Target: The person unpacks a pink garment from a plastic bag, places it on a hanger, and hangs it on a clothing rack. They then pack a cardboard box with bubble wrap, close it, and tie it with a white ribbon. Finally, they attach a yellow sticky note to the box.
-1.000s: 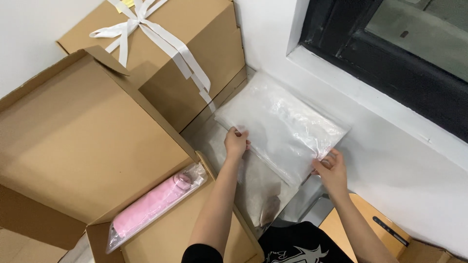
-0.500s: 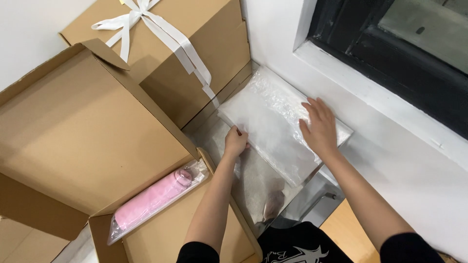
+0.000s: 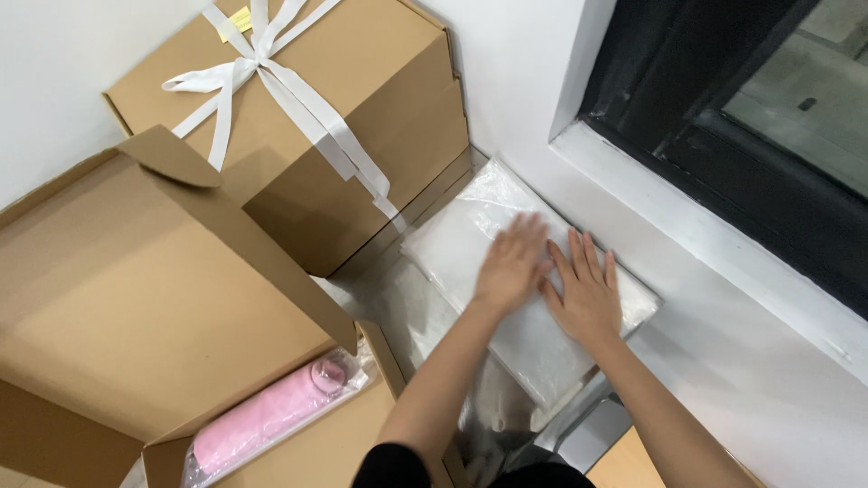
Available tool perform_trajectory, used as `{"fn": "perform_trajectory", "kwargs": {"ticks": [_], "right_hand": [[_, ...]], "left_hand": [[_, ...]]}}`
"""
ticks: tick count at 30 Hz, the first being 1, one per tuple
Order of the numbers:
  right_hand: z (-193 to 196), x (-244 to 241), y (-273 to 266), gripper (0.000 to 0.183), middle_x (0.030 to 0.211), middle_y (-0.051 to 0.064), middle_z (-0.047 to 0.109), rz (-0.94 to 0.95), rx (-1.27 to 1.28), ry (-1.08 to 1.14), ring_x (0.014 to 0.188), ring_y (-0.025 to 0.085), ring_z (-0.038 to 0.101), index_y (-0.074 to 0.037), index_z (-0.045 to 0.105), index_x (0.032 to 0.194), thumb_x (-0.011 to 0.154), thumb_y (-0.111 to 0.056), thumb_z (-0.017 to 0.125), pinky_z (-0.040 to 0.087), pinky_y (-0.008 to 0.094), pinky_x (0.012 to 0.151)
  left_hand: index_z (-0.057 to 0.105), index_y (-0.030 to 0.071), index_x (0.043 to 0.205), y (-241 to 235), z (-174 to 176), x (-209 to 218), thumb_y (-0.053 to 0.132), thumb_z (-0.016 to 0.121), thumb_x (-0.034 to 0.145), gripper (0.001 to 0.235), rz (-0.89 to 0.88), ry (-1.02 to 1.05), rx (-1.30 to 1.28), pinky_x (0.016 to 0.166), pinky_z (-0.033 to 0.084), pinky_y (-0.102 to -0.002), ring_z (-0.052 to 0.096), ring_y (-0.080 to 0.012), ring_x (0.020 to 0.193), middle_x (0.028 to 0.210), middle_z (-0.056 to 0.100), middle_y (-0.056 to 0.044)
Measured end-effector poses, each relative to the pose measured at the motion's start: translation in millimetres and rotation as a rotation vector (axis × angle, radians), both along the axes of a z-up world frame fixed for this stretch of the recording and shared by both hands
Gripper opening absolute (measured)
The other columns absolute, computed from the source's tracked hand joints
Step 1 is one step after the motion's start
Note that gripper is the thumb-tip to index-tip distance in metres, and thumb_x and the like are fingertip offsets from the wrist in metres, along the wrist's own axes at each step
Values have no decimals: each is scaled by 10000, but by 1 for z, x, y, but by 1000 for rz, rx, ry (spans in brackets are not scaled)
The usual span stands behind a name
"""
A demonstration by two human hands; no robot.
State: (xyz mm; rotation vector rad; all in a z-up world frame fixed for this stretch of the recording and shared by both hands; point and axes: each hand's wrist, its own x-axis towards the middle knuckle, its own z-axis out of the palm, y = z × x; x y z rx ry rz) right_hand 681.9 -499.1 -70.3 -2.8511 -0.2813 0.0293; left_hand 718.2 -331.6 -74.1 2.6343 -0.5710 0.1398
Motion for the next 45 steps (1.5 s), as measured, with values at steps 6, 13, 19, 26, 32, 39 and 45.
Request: {"fn": "perform_trajectory", "kwargs": {"ticks": [6,13,19,26,32,39,45], "right_hand": [[-22,5,1,728,1811,55,200,-8,-36,-49,1675,226,136,-289,337,1676,1050,-658,381,35,531,1350],[-19,8,4,726,1811,71,194,15,8,-25,1674,251,131,-302,323,1687,1063,-671,354,37,548,1336],[-22,6,4,709,1820,43,181,12,20,-54,1672,238,132,-328,309,1689,1057,-639,389,5,517,1345],[-24,10,2,719,1822,41,152,4,40,3,1677,228,101,-330,307,1686,1043,-641,389,-17,530,1341],[-10,30,51,765,1783,212,202,-75,224,69,1656,357,140,-100,406,1625,984,-450,633,-13,630,1292],[2,65,102,932,1791,98,-78,6,93,196,1636,280,-135,-133,111,1729,1031,-740,221,-138,722,1216],[12,49,84,1293,1791,77,-129,128,-37,247,1636,253,-165,-146,-5,1723,809,-906,504,-162,649,1240]], "left_hand": [[199,337,1725,5,-36,54,625,265,1135,660,9,80,146,1360,78,-590,168,-198,1681,1817,172,63],[189,418,1716,36,-17,72,605,184,1148,598,235,222,250,1290,-50,-692,49,-175,1681,1825,78,82],[170,466,1704,61,-2,71,658,229,1122,615,267,271,240,1297,-18,-700,34,-201,1687,1831,52,46],[192,510,1690,84,-7,71,647,215,1136,571,188,261,253,1331,15,-634,28,-163,1683,1823,30,99],[168,501,1704,85,-8,71,566,161,1166,542,191,247,302,1336,3,-621,-26,-184,1684,1826,6,88],[326,423,1679,88,-23,76,433,301,1160,520,209,89,195,1347,99,-559,127,-192,1669,1787,161,99],[251,426,1703,86,-6,74,502,277,1155,553,205,173,234,1346,25,-562,54,-183,1670,1789,79,113]]}}
